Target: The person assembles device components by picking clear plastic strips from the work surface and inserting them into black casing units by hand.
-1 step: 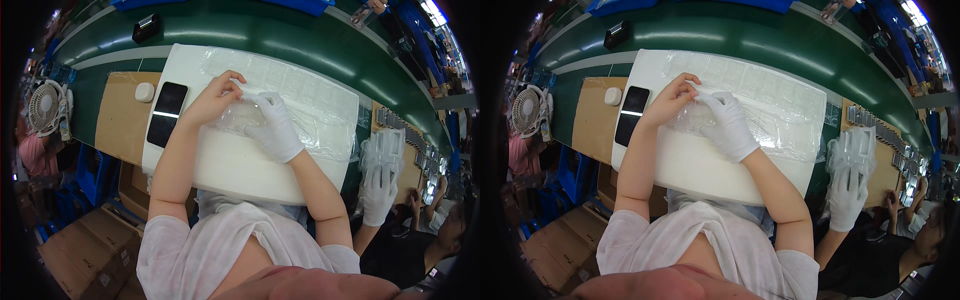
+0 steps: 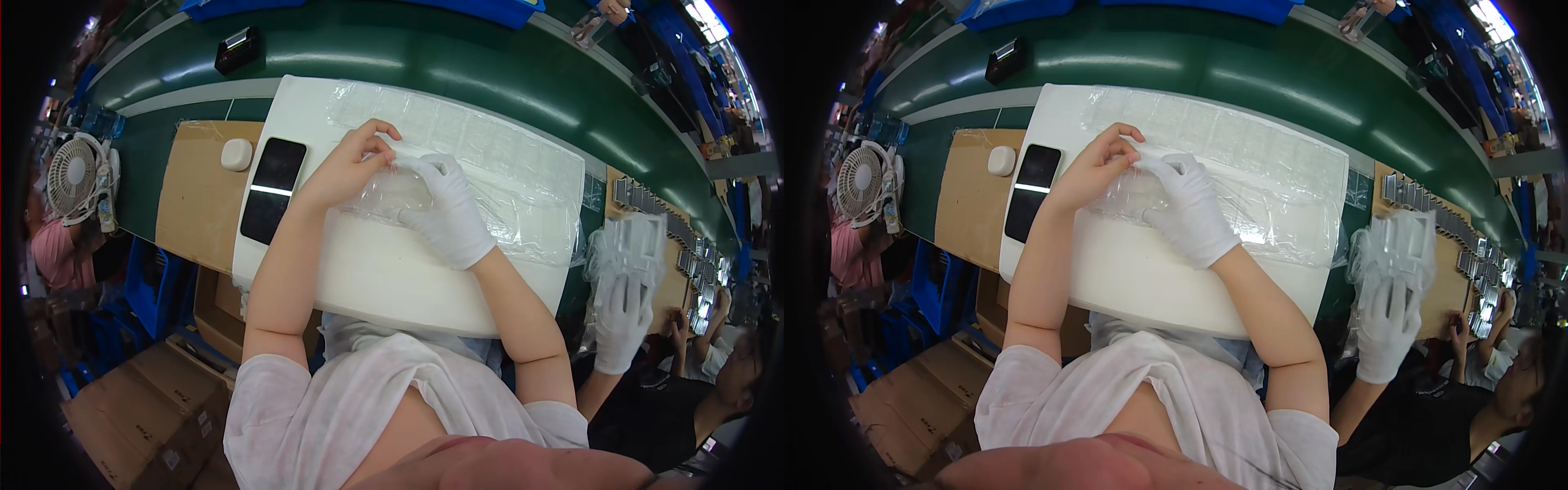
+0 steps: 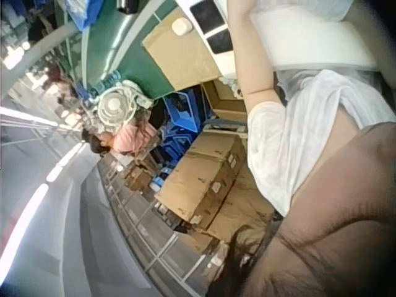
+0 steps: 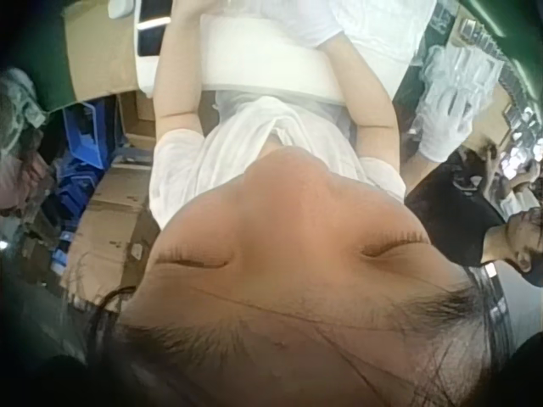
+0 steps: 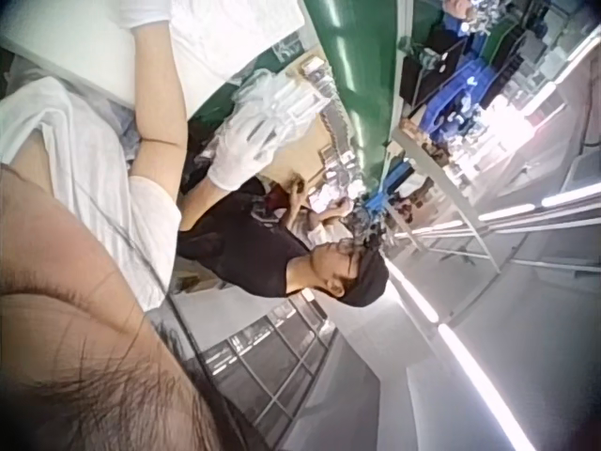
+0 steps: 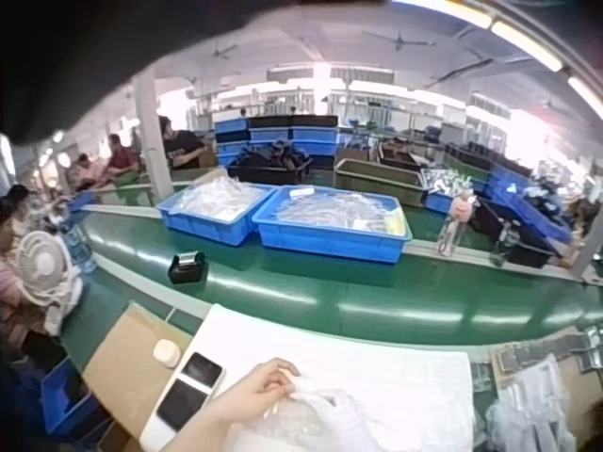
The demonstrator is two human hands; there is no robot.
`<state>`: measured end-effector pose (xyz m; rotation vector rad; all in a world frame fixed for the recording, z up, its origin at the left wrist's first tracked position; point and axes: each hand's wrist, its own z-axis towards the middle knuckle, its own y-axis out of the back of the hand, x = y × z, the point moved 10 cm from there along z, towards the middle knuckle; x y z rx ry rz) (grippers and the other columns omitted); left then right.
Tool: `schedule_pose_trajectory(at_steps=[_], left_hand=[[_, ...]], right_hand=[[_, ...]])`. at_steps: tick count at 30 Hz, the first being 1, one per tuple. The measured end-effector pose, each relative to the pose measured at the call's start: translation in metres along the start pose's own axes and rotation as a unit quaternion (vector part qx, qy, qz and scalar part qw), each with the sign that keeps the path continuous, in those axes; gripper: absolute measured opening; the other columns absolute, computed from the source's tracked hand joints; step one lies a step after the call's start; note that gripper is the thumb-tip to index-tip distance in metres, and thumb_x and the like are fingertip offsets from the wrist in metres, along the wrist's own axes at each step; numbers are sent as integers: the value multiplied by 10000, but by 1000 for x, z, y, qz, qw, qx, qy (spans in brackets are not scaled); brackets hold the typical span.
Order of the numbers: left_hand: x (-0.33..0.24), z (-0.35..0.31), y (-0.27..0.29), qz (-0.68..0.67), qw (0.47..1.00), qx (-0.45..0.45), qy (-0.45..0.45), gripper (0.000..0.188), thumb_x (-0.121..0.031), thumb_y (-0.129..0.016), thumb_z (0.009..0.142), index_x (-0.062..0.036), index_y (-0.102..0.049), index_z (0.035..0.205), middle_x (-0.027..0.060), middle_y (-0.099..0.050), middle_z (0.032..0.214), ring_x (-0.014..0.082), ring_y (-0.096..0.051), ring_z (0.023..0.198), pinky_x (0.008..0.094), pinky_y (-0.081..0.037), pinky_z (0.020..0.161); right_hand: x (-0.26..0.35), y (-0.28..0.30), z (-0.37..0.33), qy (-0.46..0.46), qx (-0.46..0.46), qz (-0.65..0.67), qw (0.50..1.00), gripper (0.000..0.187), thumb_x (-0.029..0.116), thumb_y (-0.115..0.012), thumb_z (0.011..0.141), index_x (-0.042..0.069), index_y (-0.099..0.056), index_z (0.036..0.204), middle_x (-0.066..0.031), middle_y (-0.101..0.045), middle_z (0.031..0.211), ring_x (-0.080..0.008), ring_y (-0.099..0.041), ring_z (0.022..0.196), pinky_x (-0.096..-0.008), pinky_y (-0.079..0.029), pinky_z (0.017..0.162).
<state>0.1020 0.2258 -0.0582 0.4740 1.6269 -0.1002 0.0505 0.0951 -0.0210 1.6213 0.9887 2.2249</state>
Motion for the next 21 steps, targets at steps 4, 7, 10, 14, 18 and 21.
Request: schedule_pose_trajectory(at_steps=[4, 7, 10, 14, 18, 21], left_hand=[[-1, 0, 0, -15, 1000, 2, -13, 289, -17, -560, 966, -112, -588, 1238, 14, -653, 897, 116, -612, 868, 245, -443, 858], [-3, 0, 0, -1, 1000, 1, -16, 297, -12, -559, 960, -111, -591, 1239, 11, -652, 895, 117, -604, 867, 247, -437, 857], [-5, 1, -2, 46, 999, 6, -14, 305, -12, -562, 952, -110, -594, 1240, 7, -650, 889, 122, -597, 875, 250, -426, 865], [-8, -1, -2, 36, 999, 21, -18, 310, -26, -569, 952, -115, -595, 1248, 9, -661, 882, 133, -600, 863, 264, -424, 875], [-8, 1, -2, 36, 998, 25, -44, 323, -41, -573, 925, -132, -619, 1232, -7, -688, 849, 166, -570, 937, 285, -423, 900], [-8, -1, -4, 40, 997, 34, -63, 336, -51, -575, 899, -148, -642, 1214, -24, -711, 818, 194, -539, 1015, 303, -422, 922]], right_hand=[[4, 5, -1, 16, -23, 25, 999, 582, 95, -800, 752, 108, -622, 1305, -101, -546, 1167, -284, -542, 1060, -352, -447, 972], [6, 7, -1, 23, -33, 51, 998, 524, 95, -793, 772, 105, -645, 1275, -95, -562, 1141, -270, -554, 1026, -344, -458, 946], [6, 10, -2, 18, -40, 97, 994, 425, 94, -780, 801, 99, -683, 1216, -86, -594, 1090, -249, -575, 958, -333, -475, 897], [11, 9, -2, 4, -37, 120, 992, 333, 86, -769, 815, 89, -712, 1143, -78, -618, 1036, -240, -584, 910, -329, -481, 864], [16, 4, -3, 21, -15, 93, 995, 267, 120, -758, 833, 86, -729, 1097, -89, -635, 1006, -254, -596, 892, -343, -489, 836], [20, -2, -3, 34, 1, 61, 998, 238, 156, -750, 846, 88, -736, 1074, -104, -644, 993, -272, -605, 888, -358, -495, 820]])
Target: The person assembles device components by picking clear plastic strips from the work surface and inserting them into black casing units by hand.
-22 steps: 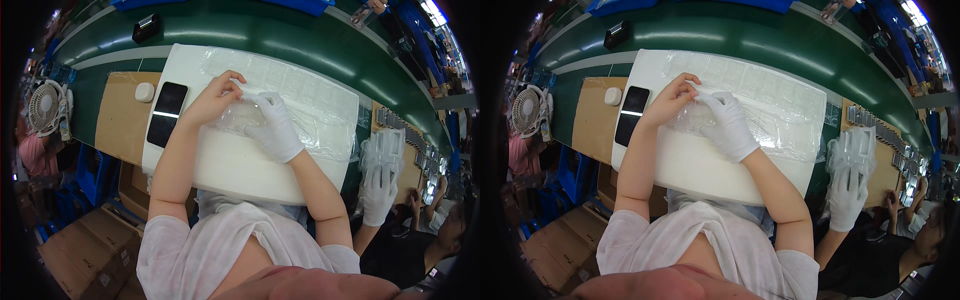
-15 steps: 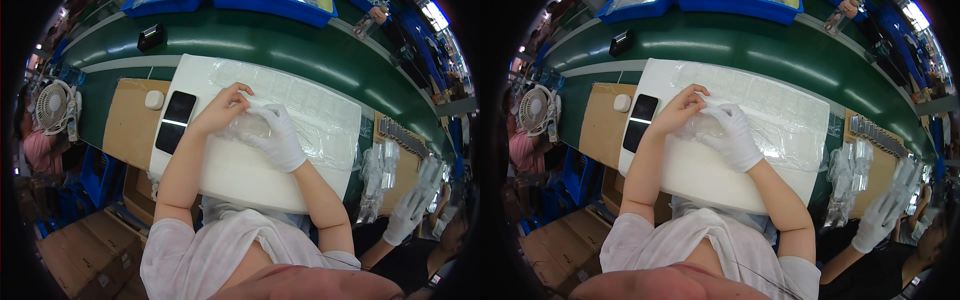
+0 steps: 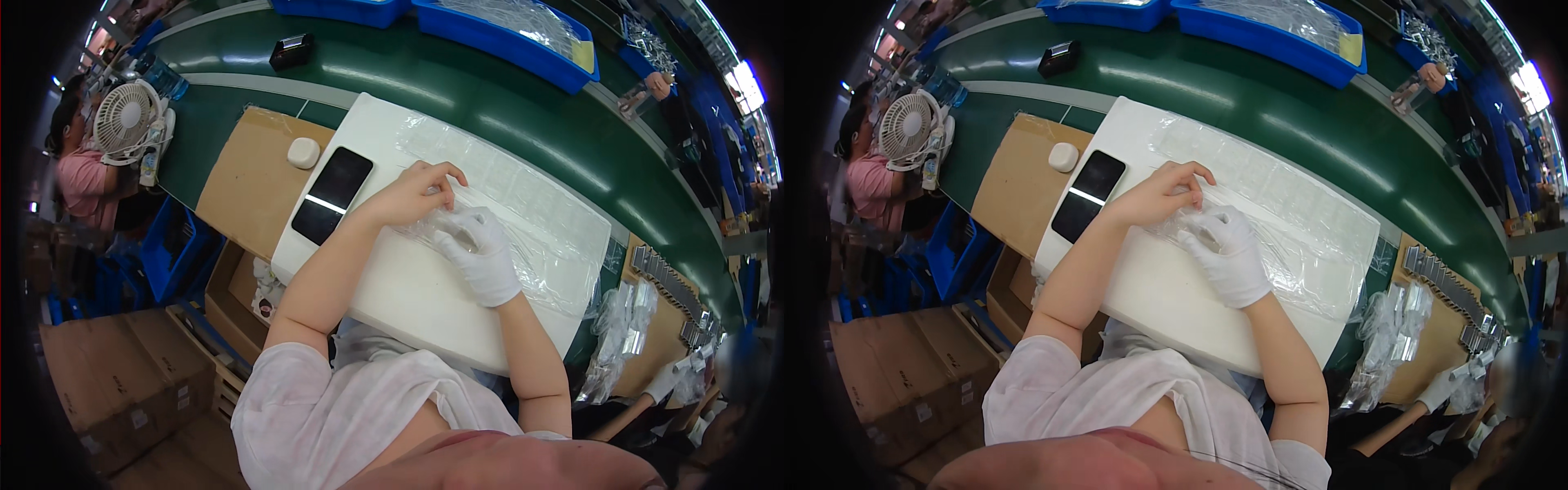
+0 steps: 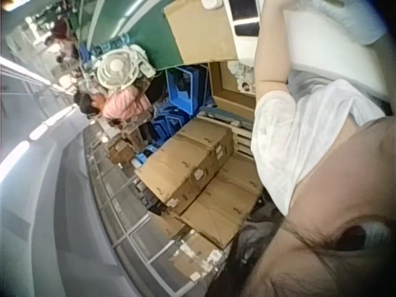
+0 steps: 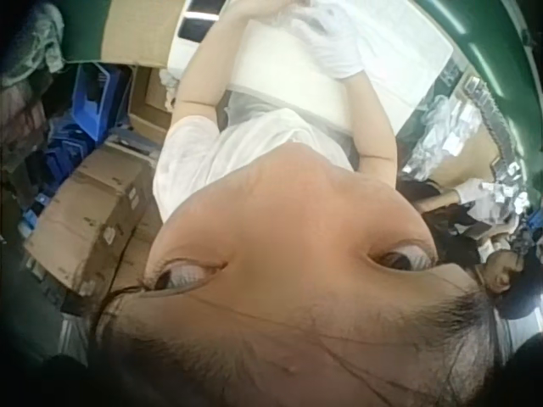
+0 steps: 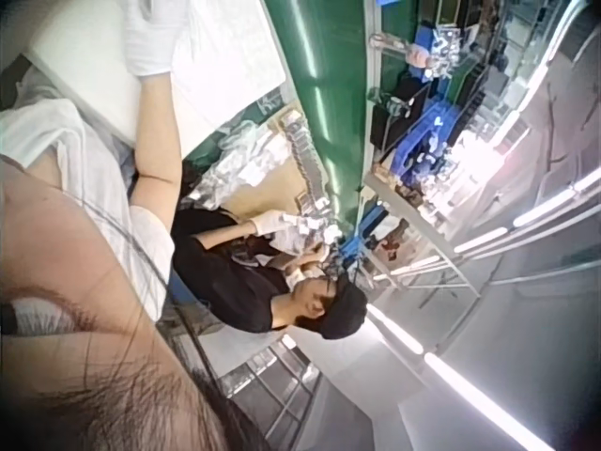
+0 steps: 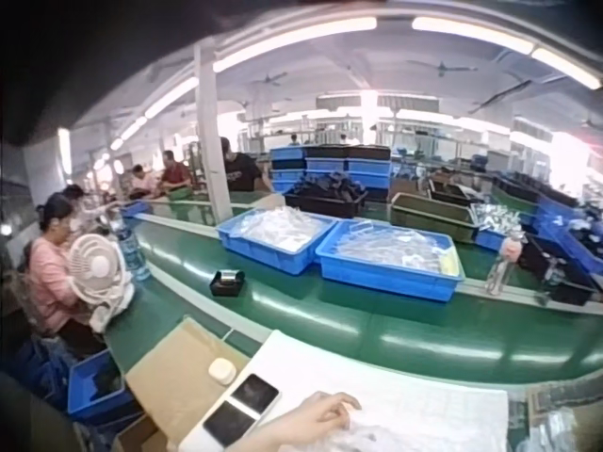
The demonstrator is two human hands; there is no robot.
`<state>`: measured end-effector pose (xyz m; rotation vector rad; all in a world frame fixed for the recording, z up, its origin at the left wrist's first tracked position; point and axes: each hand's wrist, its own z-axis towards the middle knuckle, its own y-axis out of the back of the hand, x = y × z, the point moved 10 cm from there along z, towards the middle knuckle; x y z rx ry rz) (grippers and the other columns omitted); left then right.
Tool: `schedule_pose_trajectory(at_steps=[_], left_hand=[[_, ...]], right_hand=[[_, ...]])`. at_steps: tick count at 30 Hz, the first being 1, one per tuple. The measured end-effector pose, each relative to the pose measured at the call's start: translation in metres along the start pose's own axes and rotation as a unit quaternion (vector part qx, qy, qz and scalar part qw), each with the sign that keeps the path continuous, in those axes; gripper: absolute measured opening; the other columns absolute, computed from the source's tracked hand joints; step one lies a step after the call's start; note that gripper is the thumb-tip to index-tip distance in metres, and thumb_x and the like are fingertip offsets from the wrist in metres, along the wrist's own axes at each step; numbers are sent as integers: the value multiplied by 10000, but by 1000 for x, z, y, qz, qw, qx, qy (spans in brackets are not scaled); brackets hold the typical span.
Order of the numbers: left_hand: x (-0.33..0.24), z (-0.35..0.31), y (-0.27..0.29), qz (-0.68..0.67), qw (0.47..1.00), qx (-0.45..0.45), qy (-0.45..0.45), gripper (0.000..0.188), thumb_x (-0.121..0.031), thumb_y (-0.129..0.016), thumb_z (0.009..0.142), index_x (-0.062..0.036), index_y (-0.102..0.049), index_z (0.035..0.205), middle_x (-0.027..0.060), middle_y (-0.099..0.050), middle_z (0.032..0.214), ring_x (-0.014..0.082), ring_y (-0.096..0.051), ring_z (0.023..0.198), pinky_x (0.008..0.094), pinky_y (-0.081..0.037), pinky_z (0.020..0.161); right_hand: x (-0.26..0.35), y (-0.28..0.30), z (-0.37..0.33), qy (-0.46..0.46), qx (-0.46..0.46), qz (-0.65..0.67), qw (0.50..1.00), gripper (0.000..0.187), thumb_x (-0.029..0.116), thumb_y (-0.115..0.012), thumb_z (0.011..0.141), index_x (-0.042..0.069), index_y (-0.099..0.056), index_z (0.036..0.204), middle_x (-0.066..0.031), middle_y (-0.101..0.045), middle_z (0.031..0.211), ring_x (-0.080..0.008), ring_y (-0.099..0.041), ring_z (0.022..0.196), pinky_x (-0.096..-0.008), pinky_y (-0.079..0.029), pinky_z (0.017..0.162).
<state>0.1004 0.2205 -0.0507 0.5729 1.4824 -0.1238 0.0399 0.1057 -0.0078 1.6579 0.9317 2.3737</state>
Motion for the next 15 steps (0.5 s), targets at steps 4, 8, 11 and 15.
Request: schedule_pose_trajectory(at_steps=[4, 8, 11, 15], left_hand=[[-4, -4, -2, 105, 994, -15, -1, 342, -63, -569, 907, -172, -648, 1222, -51, -716, 803, 202, -501, 1076, 308, -401, 955], [-6, -4, -5, 140, 990, -14, -2, 332, -66, -568, 915, -183, -653, 1213, -56, -711, 815, 204, -488, 1095, 313, -391, 975], [-7, -5, -7, 160, 987, -9, -9, 325, -71, -568, 924, -178, -653, 1219, -40, -699, 836, 210, -478, 1110, 315, -390, 978], [-6, -5, -10, 196, 980, 8, -24, 306, -69, -565, 950, -144, -653, 1234, 20, -661, 911, 229, -464, 1131, 319, -402, 967]], right_hand=[[7, 2, 0, 15, -13, -11, 1000, 167, 147, -738, 856, 78, -753, 1008, -109, -665, 957, -278, -616, 863, -359, -498, 788], [15, 2, 0, 33, 10, 18, 999, 203, 101, -746, 839, 93, -759, 1041, -81, -663, 967, -252, -601, 870, -347, -486, 800], [21, 3, 0, 61, 17, 14, 998, 217, 83, -747, 829, 99, -760, 1045, -71, -661, 949, -251, -594, 849, -347, -482, 789], [32, 4, -4, 155, -12, -3, 988, 199, 78, -746, 804, 111, -755, 1000, -66, -653, 852, -276, -576, 730, -369, -471, 702]])
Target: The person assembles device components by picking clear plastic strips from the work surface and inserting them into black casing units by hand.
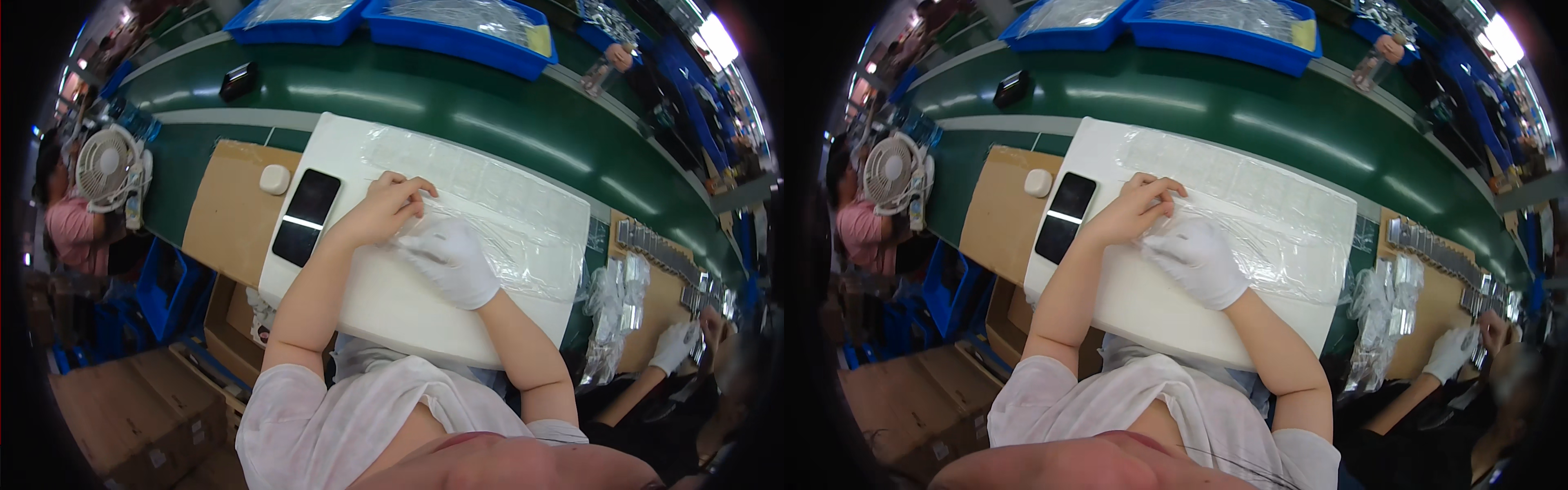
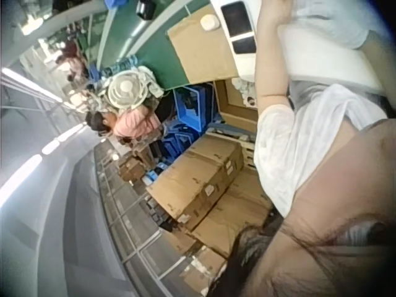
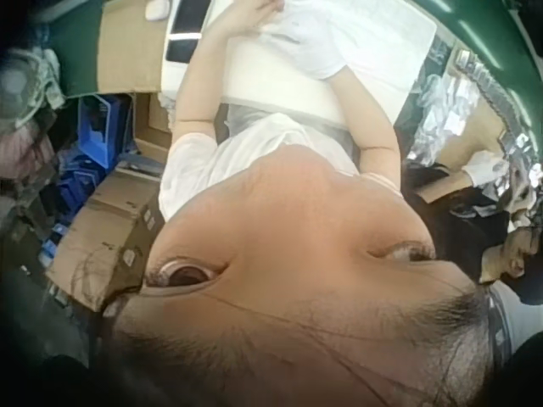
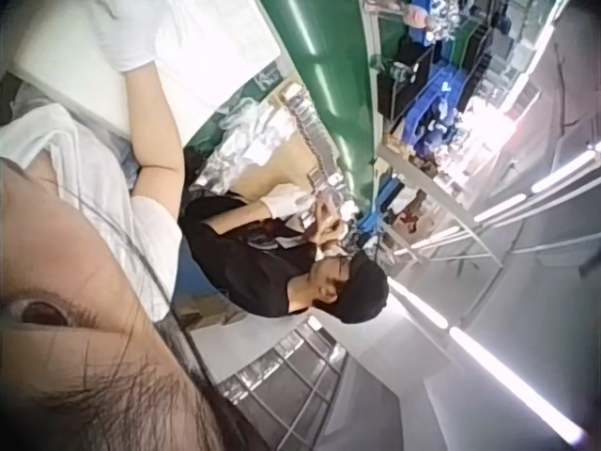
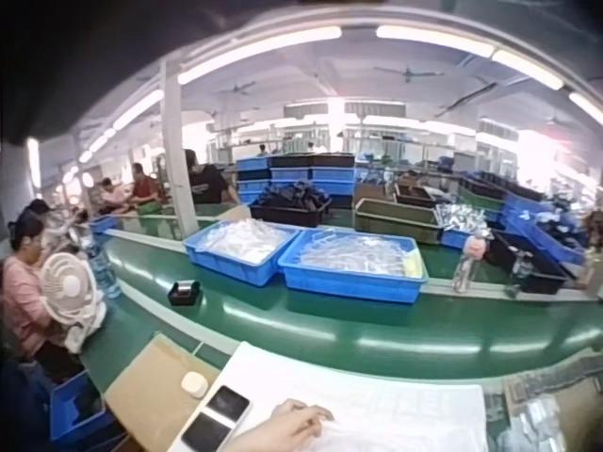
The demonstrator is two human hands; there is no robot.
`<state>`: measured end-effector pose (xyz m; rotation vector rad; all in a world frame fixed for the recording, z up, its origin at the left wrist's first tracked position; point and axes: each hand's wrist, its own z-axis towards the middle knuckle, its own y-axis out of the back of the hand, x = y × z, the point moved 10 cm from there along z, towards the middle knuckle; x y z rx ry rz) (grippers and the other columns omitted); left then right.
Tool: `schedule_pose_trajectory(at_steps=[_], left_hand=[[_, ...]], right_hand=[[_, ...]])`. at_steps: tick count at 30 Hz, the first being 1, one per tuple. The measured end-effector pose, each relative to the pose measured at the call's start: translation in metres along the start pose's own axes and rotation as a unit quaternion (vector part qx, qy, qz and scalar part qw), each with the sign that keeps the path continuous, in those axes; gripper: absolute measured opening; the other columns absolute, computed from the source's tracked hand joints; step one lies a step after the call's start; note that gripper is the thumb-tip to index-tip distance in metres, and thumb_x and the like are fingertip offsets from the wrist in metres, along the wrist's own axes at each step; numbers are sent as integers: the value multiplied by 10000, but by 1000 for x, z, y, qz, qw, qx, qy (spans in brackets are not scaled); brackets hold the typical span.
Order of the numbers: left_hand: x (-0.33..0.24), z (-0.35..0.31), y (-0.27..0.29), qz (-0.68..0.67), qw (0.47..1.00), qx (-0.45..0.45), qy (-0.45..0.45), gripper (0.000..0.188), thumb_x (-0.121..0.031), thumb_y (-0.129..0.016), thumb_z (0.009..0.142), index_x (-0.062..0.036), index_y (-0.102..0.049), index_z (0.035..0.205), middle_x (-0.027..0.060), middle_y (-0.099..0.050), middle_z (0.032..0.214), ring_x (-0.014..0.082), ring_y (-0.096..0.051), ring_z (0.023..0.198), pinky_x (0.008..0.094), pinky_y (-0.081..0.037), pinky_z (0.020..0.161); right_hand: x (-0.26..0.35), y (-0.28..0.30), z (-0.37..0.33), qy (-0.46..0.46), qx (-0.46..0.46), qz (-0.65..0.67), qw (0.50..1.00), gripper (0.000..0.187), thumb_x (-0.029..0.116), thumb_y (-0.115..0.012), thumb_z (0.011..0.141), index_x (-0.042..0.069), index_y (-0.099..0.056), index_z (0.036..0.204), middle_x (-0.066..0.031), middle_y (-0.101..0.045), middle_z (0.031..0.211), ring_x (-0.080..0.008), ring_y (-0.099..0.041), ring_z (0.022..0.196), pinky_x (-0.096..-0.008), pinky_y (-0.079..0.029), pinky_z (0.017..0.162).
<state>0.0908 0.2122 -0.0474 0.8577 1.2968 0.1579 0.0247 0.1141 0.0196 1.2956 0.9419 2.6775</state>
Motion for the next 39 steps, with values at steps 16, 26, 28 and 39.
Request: schedule_pose_trajectory(at_steps=[16, 26, 28, 39], left_hand=[[-15, 4, 23, 75, 994, -72, 14, 263, -29, -556, 958, -90, -662, 1191, 97, -677, 1103, 271, -571, 1054, 361, -466, 949], [-21, 0, 42, 171, 968, -137, 125, 243, -47, -542, 989, -81, -656, 1201, 82, -691, 1058, 252, -618, 1025, 346, -485, 922], [-22, -3, 51, 154, 960, -166, 162, 238, -54, -552, 989, -81, -654, 1202, 79, -695, 1068, 247, -626, 1034, 342, -485, 930], [-198, -6, 138, -335, 881, -166, -288, 306, -158, -617, 992, 36, -561, 1222, 167, -683, 1044, 246, -673, 975, 352, -539, 911]], right_hand=[[80, 42, -19, 165, -75, -35, 983, 199, 183, -714, 800, 188, -739, 998, 11, -650, 889, -239, -565, 744, -367, -472, 753], [-37, 79, -49, -185, -152, 137, 961, 140, 201, -702, 927, 63, -718, 927, -34, -648, 782, -182, -575, 731, -283, -482, 732], [-76, 70, -63, -308, -194, 278, 889, 174, 216, -694, 944, 44, -710, 920, -30, -655, 801, -157, -574, 732, -261, -480, 726], [-101, 69, -78, -409, -215, 231, 857, 249, 233, -663, 954, 3, -694, 1043, -65, -648, 920, -147, -560, 806, -251, -463, 746]])
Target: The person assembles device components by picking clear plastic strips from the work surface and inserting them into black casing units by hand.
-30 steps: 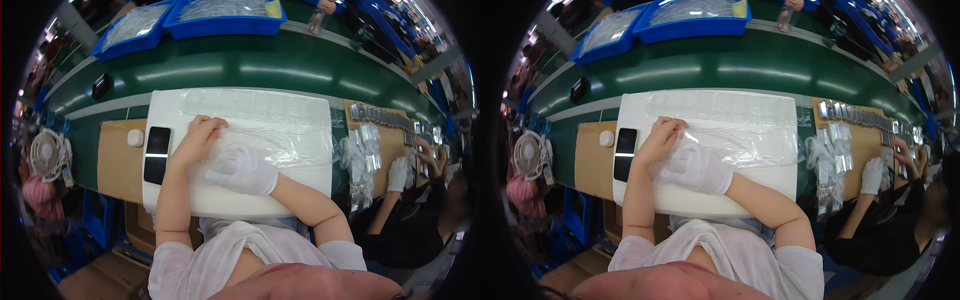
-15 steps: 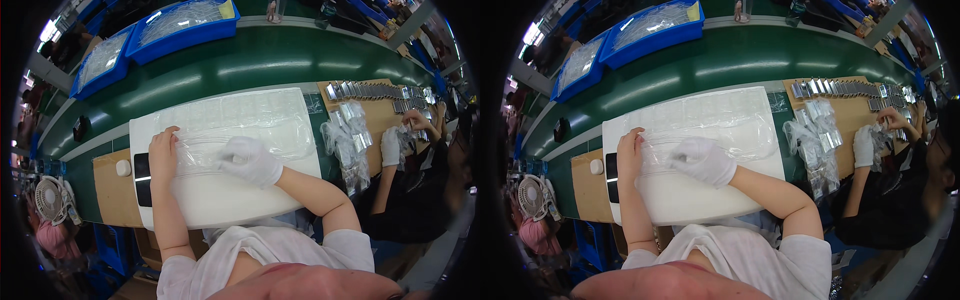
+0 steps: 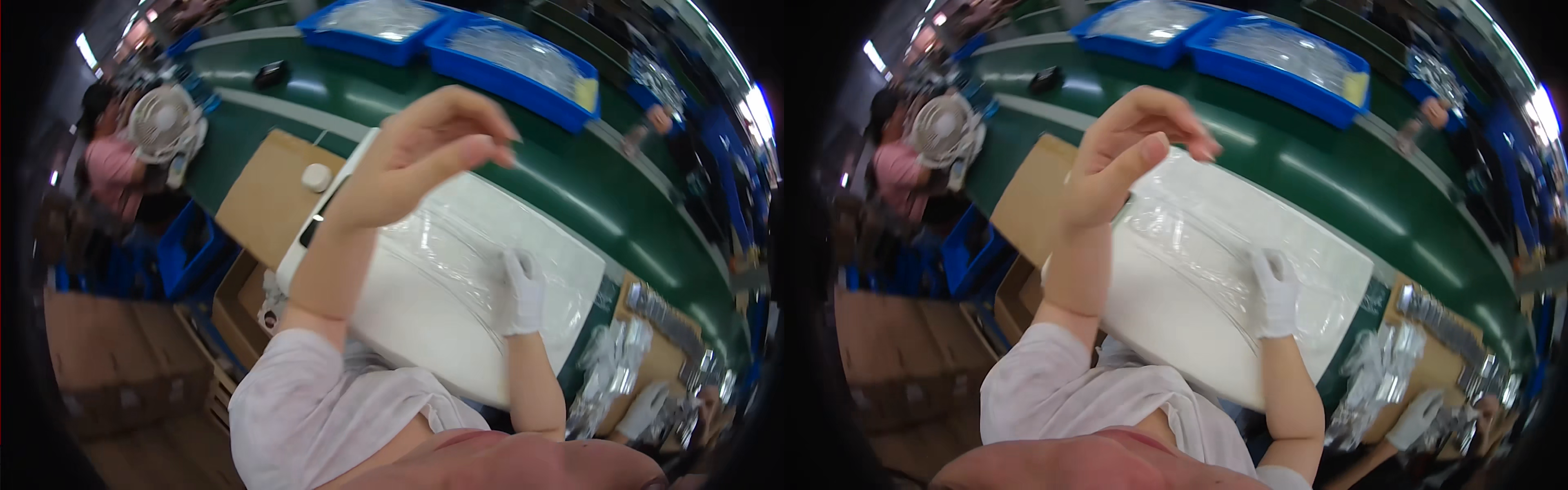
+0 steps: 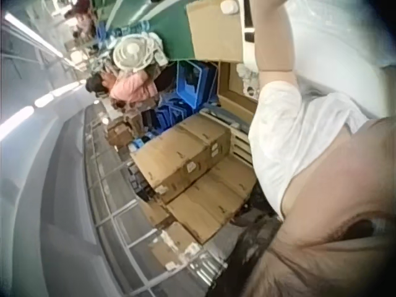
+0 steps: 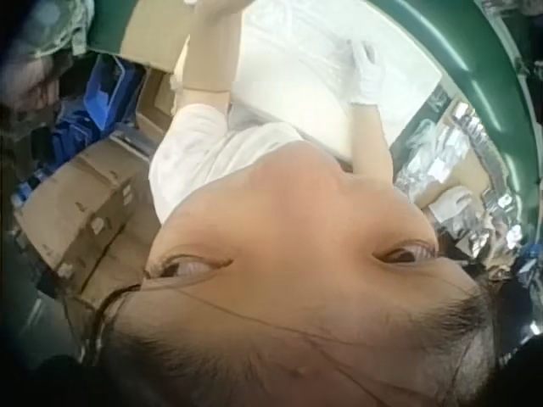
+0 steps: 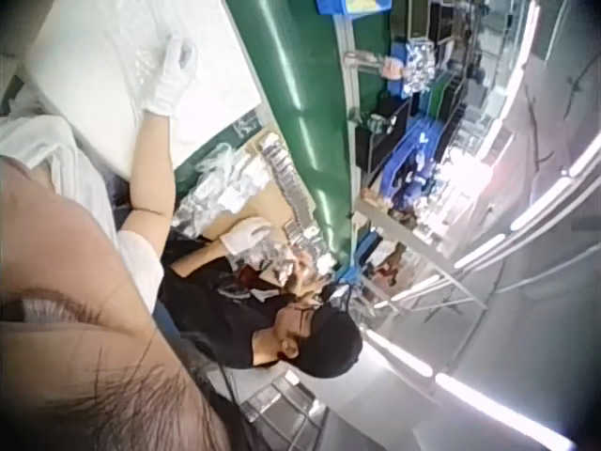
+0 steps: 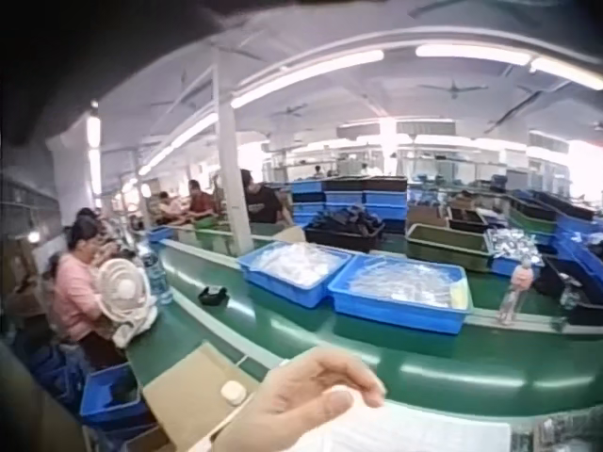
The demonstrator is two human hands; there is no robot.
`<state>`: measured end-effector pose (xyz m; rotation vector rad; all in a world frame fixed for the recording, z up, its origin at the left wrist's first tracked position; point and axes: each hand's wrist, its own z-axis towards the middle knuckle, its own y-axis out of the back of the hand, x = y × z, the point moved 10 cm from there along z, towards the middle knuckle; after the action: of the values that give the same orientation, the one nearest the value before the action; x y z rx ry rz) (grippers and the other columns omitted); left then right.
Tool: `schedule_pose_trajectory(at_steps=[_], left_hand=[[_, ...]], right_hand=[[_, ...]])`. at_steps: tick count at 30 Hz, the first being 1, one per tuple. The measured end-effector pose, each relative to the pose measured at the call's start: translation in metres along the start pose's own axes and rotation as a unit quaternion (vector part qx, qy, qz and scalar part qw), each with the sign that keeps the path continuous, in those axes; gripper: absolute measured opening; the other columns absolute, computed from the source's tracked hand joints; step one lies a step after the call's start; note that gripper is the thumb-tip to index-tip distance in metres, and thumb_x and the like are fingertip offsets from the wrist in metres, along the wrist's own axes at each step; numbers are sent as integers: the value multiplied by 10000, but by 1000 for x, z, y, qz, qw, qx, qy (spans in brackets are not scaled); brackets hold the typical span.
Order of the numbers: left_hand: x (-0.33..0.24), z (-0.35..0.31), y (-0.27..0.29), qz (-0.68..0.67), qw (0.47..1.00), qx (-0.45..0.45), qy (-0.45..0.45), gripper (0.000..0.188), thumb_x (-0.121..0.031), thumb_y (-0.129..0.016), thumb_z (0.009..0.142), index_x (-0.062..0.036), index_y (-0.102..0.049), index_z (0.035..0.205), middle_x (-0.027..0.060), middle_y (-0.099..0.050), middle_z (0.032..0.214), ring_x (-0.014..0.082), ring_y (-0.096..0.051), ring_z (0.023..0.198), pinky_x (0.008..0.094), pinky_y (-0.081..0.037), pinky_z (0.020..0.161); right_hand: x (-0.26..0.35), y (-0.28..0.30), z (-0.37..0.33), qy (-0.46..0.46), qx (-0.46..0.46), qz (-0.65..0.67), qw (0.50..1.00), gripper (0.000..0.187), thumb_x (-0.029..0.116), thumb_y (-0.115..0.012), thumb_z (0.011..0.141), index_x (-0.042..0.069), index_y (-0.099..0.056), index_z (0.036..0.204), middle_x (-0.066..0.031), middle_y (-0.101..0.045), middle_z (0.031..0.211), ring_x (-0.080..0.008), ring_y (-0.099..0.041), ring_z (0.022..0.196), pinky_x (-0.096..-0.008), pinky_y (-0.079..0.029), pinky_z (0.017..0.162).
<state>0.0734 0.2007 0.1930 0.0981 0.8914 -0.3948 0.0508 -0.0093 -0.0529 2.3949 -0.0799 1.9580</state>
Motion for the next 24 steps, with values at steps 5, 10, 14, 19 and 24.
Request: schedule_pose_trajectory(at_steps=[5, 10, 14, 19, 24], left_hand=[[-42, -11, -55, -298, 928, 188, -120, 632, -415, -795, 864, 37, -550, 1231, 126, -673, 1095, 246, -691, 930, 371, -526, 881], [-48, -38, -94, -197, 904, 339, -172, 1069, -718, -848, 607, 61, -527, 1265, 124, -648, 1156, 278, -643, 979, 378, -499, 860], [-56, -49, -107, -120, 891, 408, -162, 1082, -696, -876, 576, 67, -527, 1260, 131, -642, 1170, 283, -622, 990, 368, -498, 873], [-52, -57, -120, -196, 867, 427, -167, 1071, -662, -900, 578, 67, -523, 1266, 146, -639, 1171, 311, -605, 976, 376, -496, 880], [-22, -101, -171, -442, 762, 473, -25, 1062, -632, -918, 584, 78, -514, 1262, 177, -638, 1164, 335, -596, 958, 375, -493, 859]], right_hand=[[-20, 4, 7, -8, 10, 80, 997, 193, 171, -666, 957, -1, -701, 1038, -41, -654, 899, -109, -539, 808, -233, -447, 744], [-14, 3, 6, -19, 19, 61, 998, 177, 169, -662, 967, 3, -694, 1020, -37, -642, 860, -103, -535, 769, -224, -444, 723], [-9, 2, 1, -37, 23, 47, 998, 164, 166, -659, 977, 7, -688, 1001, -33, -630, 821, -96, -531, 730, -215, -440, 701], [-15, 0, 3, -25, 22, 52, 998, 165, 166, -654, 982, 3, -682, 991, -39, -631, 816, -102, -542, 729, -221, -450, 704], [7, 0, -3, -42, -20, 52, 998, 178, 177, -672, 969, 3, -685, 1000, -46, -635, 816, -121, -564, 740, -240, -474, 725]])
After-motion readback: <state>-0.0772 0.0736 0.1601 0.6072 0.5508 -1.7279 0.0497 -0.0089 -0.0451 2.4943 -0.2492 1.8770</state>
